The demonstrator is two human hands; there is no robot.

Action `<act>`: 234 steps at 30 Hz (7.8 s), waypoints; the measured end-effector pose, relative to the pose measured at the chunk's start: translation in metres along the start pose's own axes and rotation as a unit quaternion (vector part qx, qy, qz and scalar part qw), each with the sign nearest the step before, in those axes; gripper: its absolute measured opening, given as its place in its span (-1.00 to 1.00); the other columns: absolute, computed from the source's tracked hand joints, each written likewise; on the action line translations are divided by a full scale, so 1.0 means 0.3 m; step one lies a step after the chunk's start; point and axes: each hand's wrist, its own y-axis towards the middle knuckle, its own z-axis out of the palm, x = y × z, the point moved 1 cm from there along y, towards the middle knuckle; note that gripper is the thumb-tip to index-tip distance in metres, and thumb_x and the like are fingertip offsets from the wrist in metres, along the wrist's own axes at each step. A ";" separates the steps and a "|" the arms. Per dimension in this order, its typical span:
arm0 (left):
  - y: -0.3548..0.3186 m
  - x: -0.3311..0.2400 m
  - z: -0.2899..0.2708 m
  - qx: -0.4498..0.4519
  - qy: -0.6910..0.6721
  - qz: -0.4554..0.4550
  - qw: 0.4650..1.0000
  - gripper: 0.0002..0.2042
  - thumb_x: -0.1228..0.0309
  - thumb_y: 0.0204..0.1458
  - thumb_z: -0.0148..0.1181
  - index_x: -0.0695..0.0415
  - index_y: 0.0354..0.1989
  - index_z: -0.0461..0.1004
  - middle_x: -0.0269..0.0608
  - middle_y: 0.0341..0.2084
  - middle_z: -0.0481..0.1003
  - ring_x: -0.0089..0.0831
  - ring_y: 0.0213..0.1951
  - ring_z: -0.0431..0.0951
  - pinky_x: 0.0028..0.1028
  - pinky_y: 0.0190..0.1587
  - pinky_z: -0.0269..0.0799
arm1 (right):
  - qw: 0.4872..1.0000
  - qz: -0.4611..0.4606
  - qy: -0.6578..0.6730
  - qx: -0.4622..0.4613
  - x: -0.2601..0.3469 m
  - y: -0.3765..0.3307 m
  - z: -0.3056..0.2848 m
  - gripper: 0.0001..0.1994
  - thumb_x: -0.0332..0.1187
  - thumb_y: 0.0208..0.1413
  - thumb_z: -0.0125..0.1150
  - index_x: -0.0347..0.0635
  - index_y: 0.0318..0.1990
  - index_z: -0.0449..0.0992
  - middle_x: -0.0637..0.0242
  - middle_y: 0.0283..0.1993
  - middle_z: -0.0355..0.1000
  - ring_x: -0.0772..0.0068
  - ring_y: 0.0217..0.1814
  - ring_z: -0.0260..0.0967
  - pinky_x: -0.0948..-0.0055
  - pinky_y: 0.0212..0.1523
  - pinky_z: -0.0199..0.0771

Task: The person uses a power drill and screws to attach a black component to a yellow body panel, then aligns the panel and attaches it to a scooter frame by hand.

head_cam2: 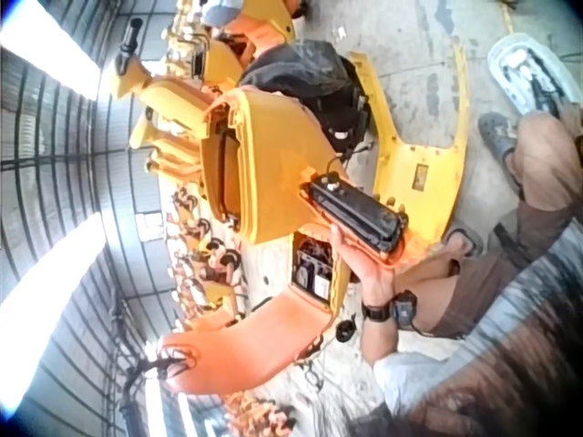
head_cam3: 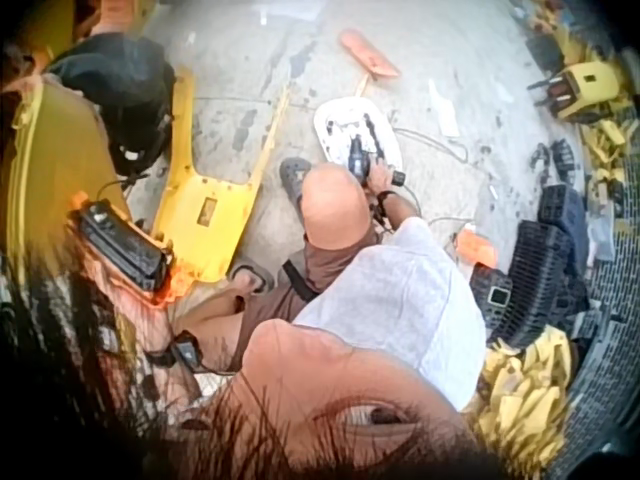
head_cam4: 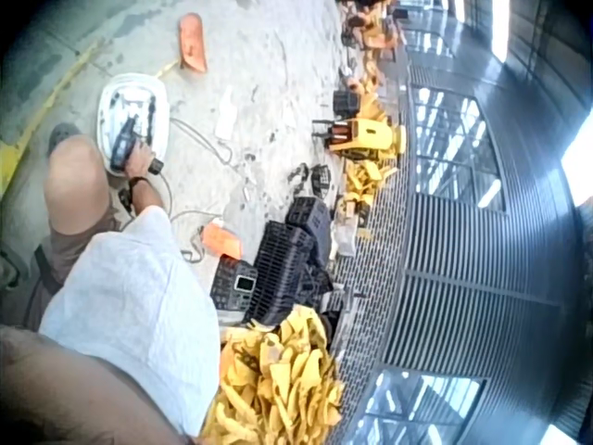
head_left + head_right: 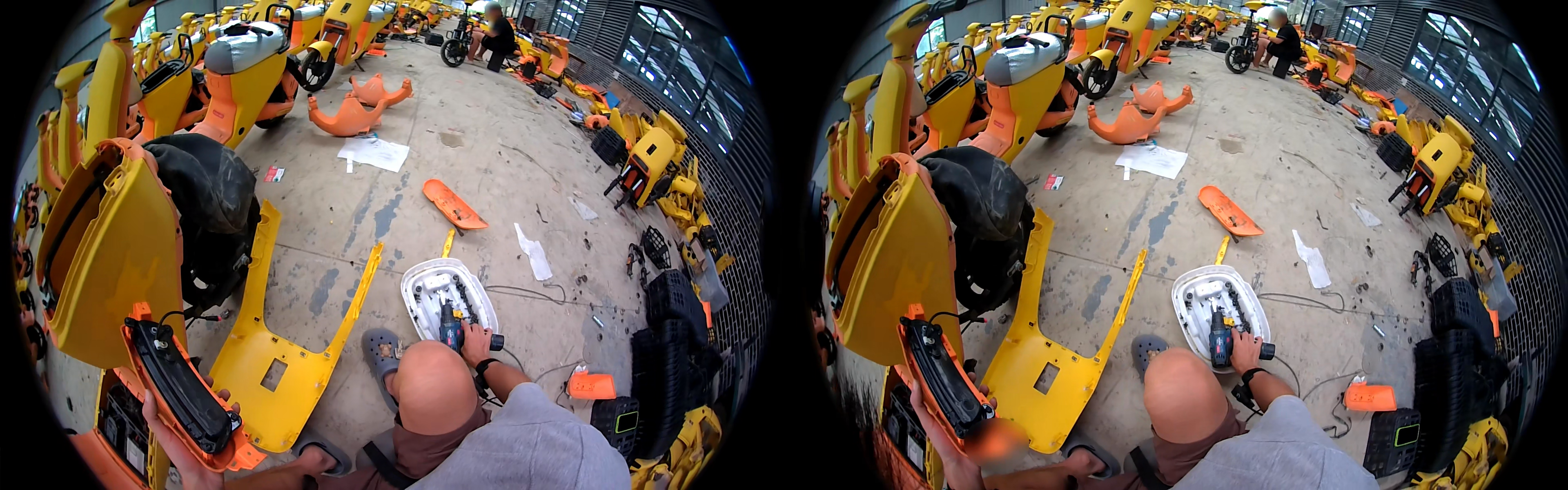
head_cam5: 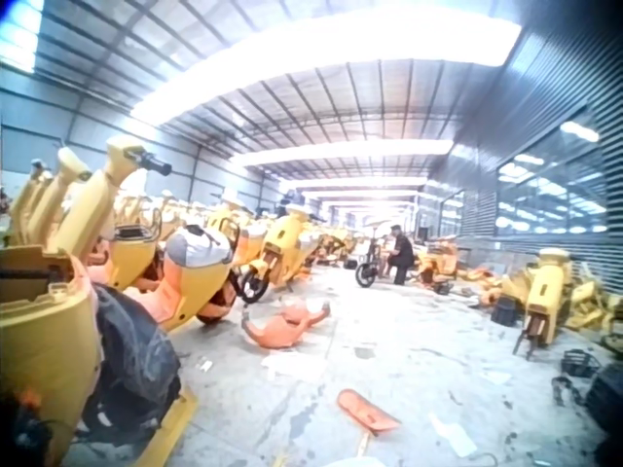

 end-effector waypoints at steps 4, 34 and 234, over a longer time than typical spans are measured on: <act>0.009 -0.001 -0.019 0.020 -0.004 -0.017 1.000 -0.34 -0.26 0.12 0.05 0.11 0.09 0.39 -0.17 -0.24 0.49 -0.21 -0.28 0.55 -0.20 -0.37 0.55 | 0.999 0.026 0.005 0.038 -0.007 -0.003 -0.006 -0.31 -0.44 -0.10 0.34 0.04 0.29 0.34 0.23 0.07 0.40 0.13 0.22 0.32 -0.17 0.27 0.10; 0.004 -0.011 -0.106 0.178 0.046 -0.051 0.982 -0.26 -0.22 0.22 -0.13 0.27 0.25 0.33 0.02 0.01 0.51 -0.02 -0.03 0.61 0.00 0.00 0.61 | 0.637 -0.693 0.105 -0.321 1.128 0.619 -1.151 -0.42 -0.47 -0.03 0.25 -0.01 0.26 0.43 0.29 -0.04 0.46 0.26 0.00 0.44 0.27 0.04 0.45; -0.057 0.051 -0.013 0.164 0.267 0.169 0.935 0.07 0.24 -0.24 0.56 0.31 0.43 -0.03 -0.07 0.19 0.29 -0.31 0.20 0.39 -0.31 0.26 0.33 | 0.576 -0.588 0.558 0.107 1.214 0.147 -1.196 -0.58 -0.08 0.10 0.46 -0.35 -0.30 0.53 0.15 -0.40 0.48 0.29 -0.38 0.53 0.38 -0.35 0.46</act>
